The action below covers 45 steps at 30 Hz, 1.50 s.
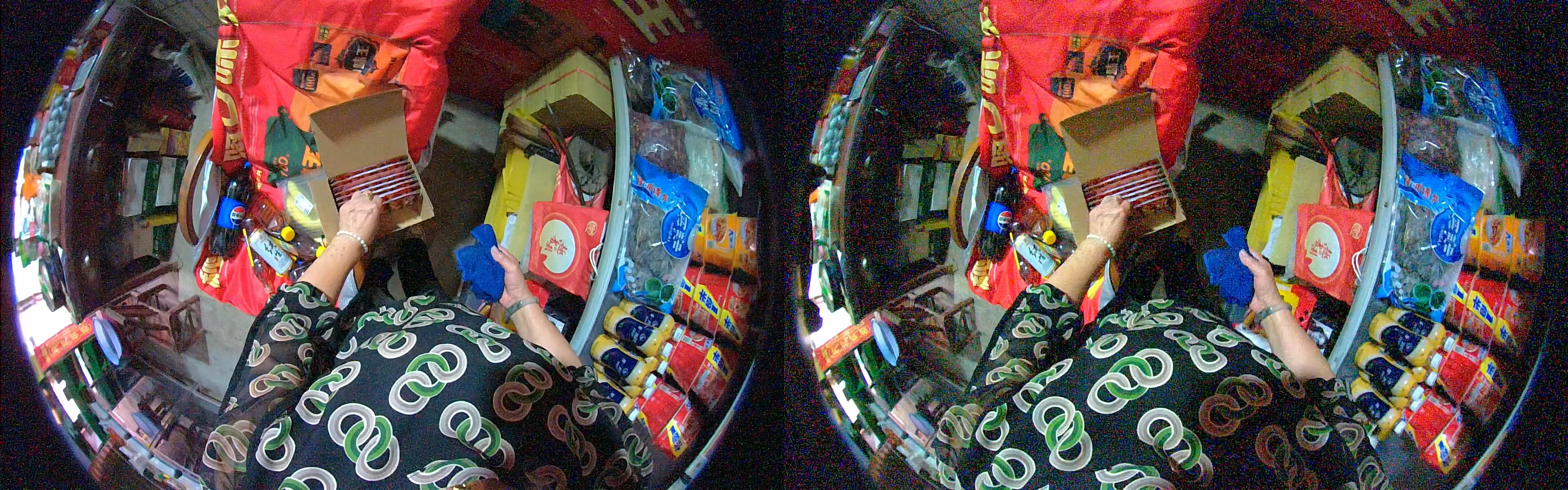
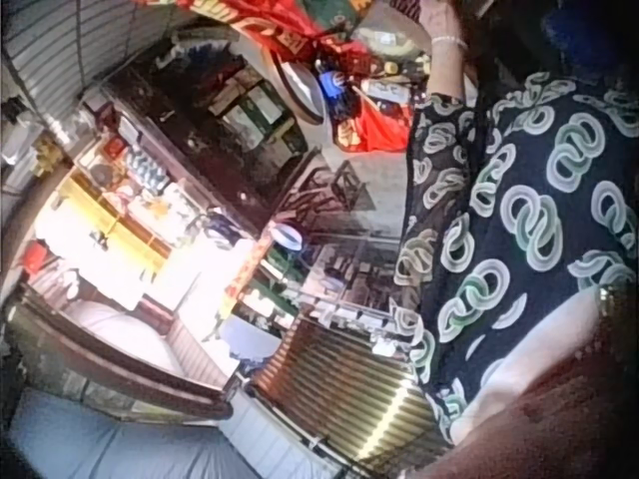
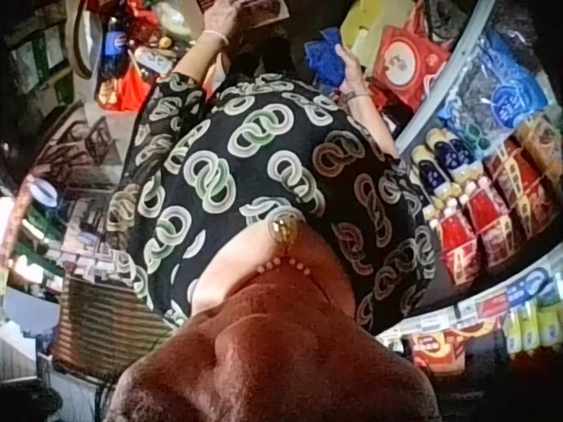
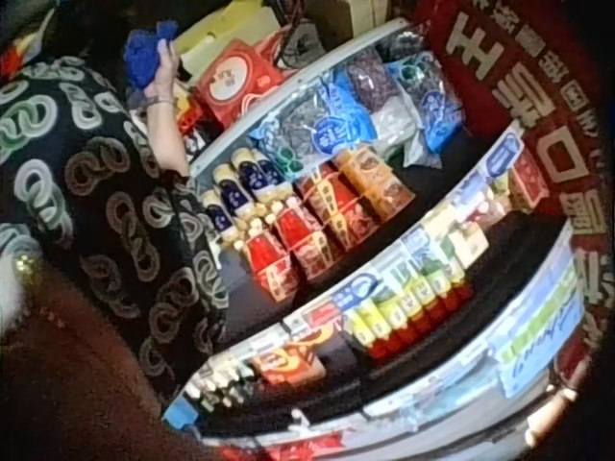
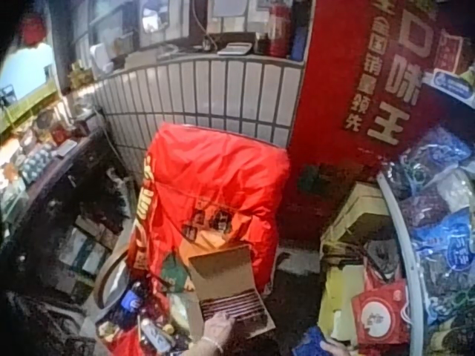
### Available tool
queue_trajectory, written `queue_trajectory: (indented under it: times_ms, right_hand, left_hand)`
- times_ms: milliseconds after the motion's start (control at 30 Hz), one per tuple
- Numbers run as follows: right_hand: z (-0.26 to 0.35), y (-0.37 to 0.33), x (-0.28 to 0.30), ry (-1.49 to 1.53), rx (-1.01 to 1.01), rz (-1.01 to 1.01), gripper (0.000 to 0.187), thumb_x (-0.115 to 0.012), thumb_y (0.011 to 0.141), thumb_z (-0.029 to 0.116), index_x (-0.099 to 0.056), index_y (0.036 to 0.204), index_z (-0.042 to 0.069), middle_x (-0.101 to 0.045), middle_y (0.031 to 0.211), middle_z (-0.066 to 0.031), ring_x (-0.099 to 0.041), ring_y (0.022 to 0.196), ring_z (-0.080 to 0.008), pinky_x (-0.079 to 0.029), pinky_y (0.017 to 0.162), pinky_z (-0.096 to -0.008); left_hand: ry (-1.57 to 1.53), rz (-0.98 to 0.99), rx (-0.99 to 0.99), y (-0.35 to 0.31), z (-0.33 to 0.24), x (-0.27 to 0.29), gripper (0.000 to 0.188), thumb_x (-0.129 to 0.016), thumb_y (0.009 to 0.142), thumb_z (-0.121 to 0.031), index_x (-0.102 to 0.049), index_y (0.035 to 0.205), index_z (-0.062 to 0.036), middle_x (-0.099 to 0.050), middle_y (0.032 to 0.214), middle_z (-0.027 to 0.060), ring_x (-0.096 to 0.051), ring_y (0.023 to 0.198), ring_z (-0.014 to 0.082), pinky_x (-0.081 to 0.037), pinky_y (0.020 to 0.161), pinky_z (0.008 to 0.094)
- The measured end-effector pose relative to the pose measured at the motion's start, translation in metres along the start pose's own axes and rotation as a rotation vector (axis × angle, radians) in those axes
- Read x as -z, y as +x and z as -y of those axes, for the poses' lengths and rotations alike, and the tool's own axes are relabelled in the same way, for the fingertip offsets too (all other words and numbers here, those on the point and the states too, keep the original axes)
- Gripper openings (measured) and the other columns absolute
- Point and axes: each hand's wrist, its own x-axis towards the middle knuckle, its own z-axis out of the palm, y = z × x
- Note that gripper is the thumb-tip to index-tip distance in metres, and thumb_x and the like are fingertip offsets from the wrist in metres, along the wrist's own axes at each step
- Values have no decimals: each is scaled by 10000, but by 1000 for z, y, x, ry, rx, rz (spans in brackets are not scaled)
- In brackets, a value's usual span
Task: The person unpacks a red box of batteries, wipes the box and individual battery packs with a blue cloth, and places them on a shelf. They also wipe a bottle of sauce and place it on the shelf.
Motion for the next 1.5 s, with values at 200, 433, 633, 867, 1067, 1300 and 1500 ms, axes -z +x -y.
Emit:
queue_trajectory:
  times_ms: [200,433,633,867,1067,1300,1500]
  right_hand:
    - [-4,4,9,-30,-11,33,430,-544,800,256,-428,1146,28,-559,1008,-137,-579,872,-237,-484,764,-354]
    - [-6,8,5,95,-68,-13,350,-527,815,279,-501,1057,28,-590,956,-107,-594,820,-201,-492,733,-333]
    - [3,18,6,-125,-69,-17,332,-491,827,282,-523,993,-4,-597,913,-120,-594,811,-211,-491,721,-326]
    - [26,28,-6,-608,-91,59,182,-589,731,106,-544,895,39,-600,879,-81,-567,746,-130,-461,693,-259]
    - [28,57,-29,-850,165,255,663,-542,599,-79,-367,1224,57,-457,1174,-138,-487,1014,-165,-405,832,-264]
    - [33,73,-48,-1229,267,213,735,-518,544,-98,-399,1232,132,-598,938,-109,-568,867,-187,-435,767,-288]
    - [26,73,-56,-1533,177,185,716,-496,660,31,-256,1313,200,-597,830,-187,-580,766,-324,-454,698,-386]
  left_hand:
    - [89,10,5,-1,-6,-1,106,-517,677,-88,-593,742,-52,-579,791,97,-544,806,236,-481,626,330]
    - [-7,8,-21,-21,-16,32,101,-516,686,-89,-557,766,-43,-565,787,120,-537,804,251,-457,644,351]
    - [-2,198,-43,-31,-14,28,115,-485,728,-109,-558,791,-47,-578,799,132,-559,784,262,-459,660,352]
    - [33,219,-40,-38,-13,31,131,-491,725,-128,-571,800,-56,-582,802,105,-559,793,237,-444,670,348]
    - [-34,70,-47,-42,-17,32,140,-529,707,-134,-571,820,-62,-574,866,107,-552,807,248,-438,684,348]
    - [-446,-458,226,-73,1,76,183,-584,688,-72,-552,867,-49,-569,844,110,-556,779,275,-452,660,344]
    - [-676,-354,580,-95,19,42,333,-565,768,-164,-496,1058,-17,-564,907,177,-565,827,294,-448,713,355]
